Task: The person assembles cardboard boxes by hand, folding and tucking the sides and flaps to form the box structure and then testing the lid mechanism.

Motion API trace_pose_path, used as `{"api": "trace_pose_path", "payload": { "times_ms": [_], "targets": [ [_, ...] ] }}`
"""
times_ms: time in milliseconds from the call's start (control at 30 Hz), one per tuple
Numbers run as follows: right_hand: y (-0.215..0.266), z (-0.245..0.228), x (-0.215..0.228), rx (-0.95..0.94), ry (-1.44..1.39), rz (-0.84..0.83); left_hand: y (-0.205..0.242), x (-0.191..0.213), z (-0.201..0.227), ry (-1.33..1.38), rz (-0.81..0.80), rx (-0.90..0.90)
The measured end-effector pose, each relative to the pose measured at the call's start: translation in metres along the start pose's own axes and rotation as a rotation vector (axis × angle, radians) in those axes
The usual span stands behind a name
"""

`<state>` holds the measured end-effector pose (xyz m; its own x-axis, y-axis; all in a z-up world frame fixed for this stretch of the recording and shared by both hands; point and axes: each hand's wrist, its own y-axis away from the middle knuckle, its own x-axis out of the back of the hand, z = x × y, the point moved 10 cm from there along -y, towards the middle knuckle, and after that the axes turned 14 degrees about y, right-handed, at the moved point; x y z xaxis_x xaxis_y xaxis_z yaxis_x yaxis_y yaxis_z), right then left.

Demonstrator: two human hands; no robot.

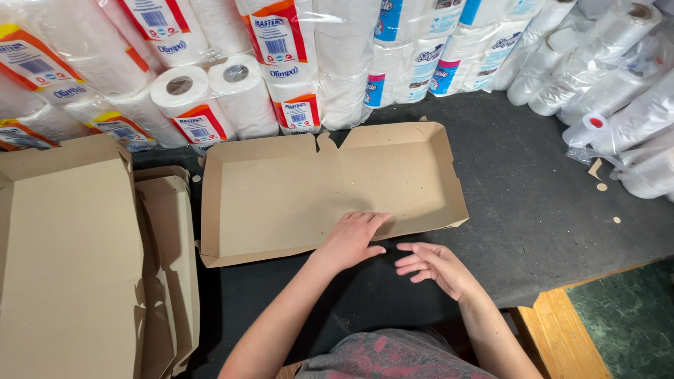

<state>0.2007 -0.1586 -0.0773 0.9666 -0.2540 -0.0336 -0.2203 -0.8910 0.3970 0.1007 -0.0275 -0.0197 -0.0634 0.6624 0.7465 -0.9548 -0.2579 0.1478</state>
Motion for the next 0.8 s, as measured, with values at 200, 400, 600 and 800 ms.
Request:
{"api": "trace_pose_path", "payload": {
  "times_ms": [200, 400, 600, 800],
  "targets": [
    [0.036, -0.037, 0.092, 0.158, 0.487, 0.499, -0.02, -0.031, -0.035, 0.111, 0.213, 0.036],
    [0.03, -0.054, 0.111, 0.132, 1.036, 0.561, -0.014, -0.024, -0.023, 0.132, 0.28, -0.018],
    [0.016, -0.07, 0.108, 0.133, 1.249, 0.526, -0.012, -0.03, -0.02, 0.103, 0.3, -0.058],
    [0.007, -0.063, 0.113, 0.075, 1.307, 0.546, -0.009, -0.025, -0.017, 0.141, 0.298, -0.045]
  ]
}}
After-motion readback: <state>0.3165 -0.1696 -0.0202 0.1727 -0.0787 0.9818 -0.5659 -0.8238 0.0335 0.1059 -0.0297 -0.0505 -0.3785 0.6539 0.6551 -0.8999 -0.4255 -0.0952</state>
